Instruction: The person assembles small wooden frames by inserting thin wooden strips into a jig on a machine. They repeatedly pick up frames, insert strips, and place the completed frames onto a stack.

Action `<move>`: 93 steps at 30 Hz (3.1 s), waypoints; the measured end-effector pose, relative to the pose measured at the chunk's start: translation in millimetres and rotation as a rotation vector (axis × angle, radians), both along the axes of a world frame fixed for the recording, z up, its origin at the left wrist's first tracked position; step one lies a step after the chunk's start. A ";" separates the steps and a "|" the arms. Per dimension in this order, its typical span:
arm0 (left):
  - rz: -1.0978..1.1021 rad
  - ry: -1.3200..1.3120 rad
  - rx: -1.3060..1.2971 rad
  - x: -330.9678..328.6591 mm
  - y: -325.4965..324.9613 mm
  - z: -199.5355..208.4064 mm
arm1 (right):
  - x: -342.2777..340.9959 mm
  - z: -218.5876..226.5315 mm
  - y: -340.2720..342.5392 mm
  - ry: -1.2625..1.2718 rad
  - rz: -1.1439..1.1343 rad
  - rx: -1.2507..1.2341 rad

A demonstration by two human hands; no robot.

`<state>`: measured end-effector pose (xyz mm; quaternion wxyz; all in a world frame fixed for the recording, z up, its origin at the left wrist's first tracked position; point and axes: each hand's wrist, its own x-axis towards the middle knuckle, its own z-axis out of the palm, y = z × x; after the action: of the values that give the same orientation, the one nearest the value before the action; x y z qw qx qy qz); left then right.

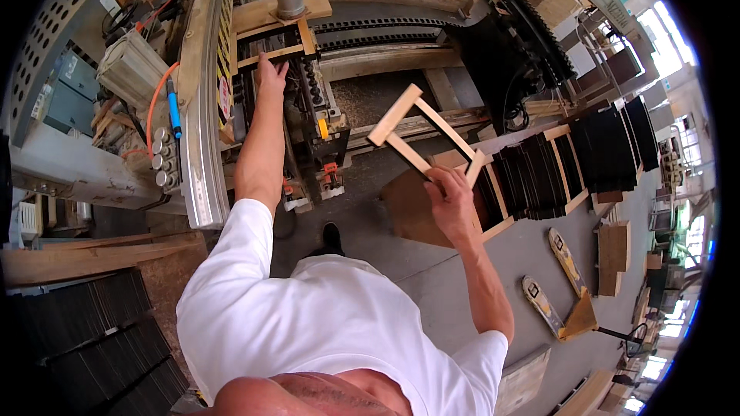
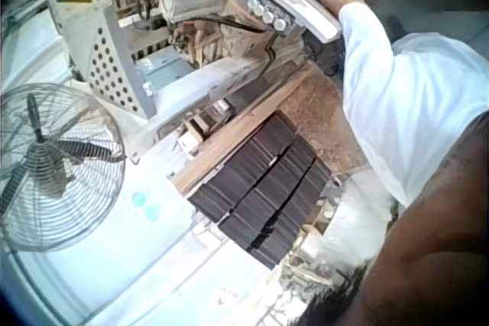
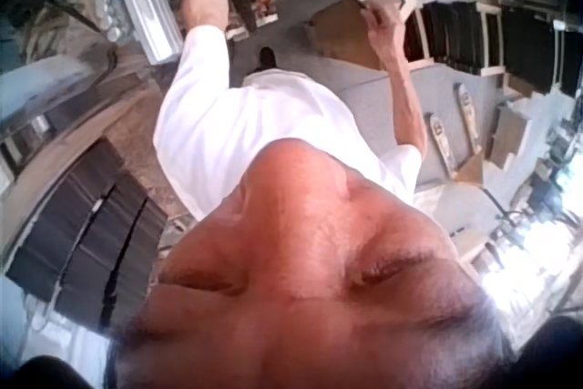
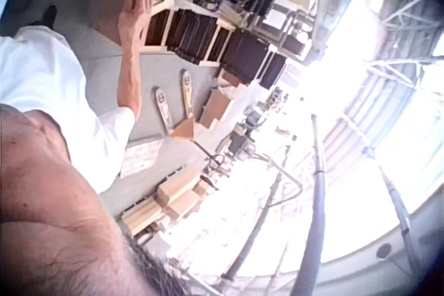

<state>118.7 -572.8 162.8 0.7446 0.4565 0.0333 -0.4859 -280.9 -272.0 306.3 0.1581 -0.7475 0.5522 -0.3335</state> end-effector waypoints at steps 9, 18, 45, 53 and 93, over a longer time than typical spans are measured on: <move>-0.059 0.041 -0.022 -30.2 91.5 -29.5 | 121.0 -3.7 -134.5 0.121 0.479 -0.222; -0.299 0.215 -0.538 -48.2 183.7 -21.5 | 211.5 -70.3 -204.3 0.190 0.767 -0.224; 0.194 0.048 -0.118 -149.0 469.8 -28.6 | 314.3 -124.6 -364.1 0.129 0.813 -0.111; 0.260 0.035 -0.014 -91.1 508.8 -88.6 | 325.7 -118.7 -381.3 0.166 0.720 -0.083; 0.230 -0.106 0.448 -114.1 494.9 -155.8 | 323.7 -91.8 -386.2 0.534 0.901 -0.211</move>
<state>4.6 -77.8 7.0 0.6758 0.6282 0.1528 -0.3540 42.7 -658.2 214.5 0.0638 -0.9813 0.1609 -0.0844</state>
